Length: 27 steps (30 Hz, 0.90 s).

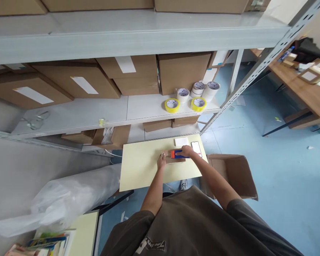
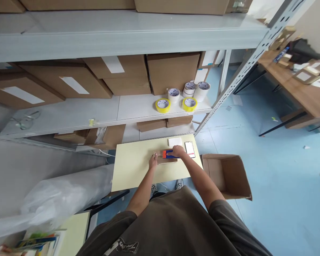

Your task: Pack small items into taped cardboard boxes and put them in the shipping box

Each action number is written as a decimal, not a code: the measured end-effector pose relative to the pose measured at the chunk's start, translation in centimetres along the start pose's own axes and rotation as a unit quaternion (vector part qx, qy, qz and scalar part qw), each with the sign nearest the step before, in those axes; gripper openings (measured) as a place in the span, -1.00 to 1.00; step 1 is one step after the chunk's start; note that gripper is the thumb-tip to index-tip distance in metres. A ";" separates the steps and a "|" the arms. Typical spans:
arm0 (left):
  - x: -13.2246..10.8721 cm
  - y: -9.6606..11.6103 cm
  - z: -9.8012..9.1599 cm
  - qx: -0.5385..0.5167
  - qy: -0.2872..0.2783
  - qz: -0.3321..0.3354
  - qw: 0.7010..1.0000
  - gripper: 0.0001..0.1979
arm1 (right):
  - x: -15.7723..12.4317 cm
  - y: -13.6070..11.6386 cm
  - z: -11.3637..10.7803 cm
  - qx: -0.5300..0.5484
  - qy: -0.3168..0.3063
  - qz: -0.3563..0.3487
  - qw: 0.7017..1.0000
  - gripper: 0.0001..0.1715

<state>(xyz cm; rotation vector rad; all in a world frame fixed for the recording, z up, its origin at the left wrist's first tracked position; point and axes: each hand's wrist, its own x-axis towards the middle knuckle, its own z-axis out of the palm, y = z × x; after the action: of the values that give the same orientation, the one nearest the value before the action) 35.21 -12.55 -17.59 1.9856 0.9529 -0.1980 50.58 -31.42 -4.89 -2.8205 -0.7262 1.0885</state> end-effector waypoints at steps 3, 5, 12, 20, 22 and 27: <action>0.0 0.1 0.0 0.006 -0.004 -0.009 1.000 -0.42 | -1.5 5.9 -1.3 -0.008 0.008 0.051 0.999 -0.16; 0.1 0.0 -0.2 0.006 -0.008 -0.006 1.000 -0.45 | -2.8 9.3 -2.0 0.003 0.021 0.099 0.995 -0.25; 1.4 -2.5 -2.8 -0.036 -0.049 -0.014 0.998 -0.45 | -4.1 7.7 -2.1 0.038 0.017 0.108 0.993 -0.34; 2.2 -5.3 -10.1 -0.054 0.015 -0.076 0.996 -0.38 | -2.6 -6.6 -1.9 0.009 0.041 0.036 0.998 -0.22; 1.8 -5.2 -12.0 -0.071 0.024 -0.041 0.996 -0.48 | -2.3 -10.3 -1.6 -0.001 0.048 0.029 0.998 -0.20; 0.1 -4.0 -14.0 -0.120 -0.027 0.049 0.991 -0.48 | -1.8 -17.8 -0.9 -0.011 0.041 0.019 0.999 -0.16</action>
<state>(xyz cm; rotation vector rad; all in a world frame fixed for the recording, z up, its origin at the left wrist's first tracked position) 29.47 -0.34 -12.09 1.7909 0.8024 -0.0767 42.66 -16.22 0.37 -2.8898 -0.6848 0.9695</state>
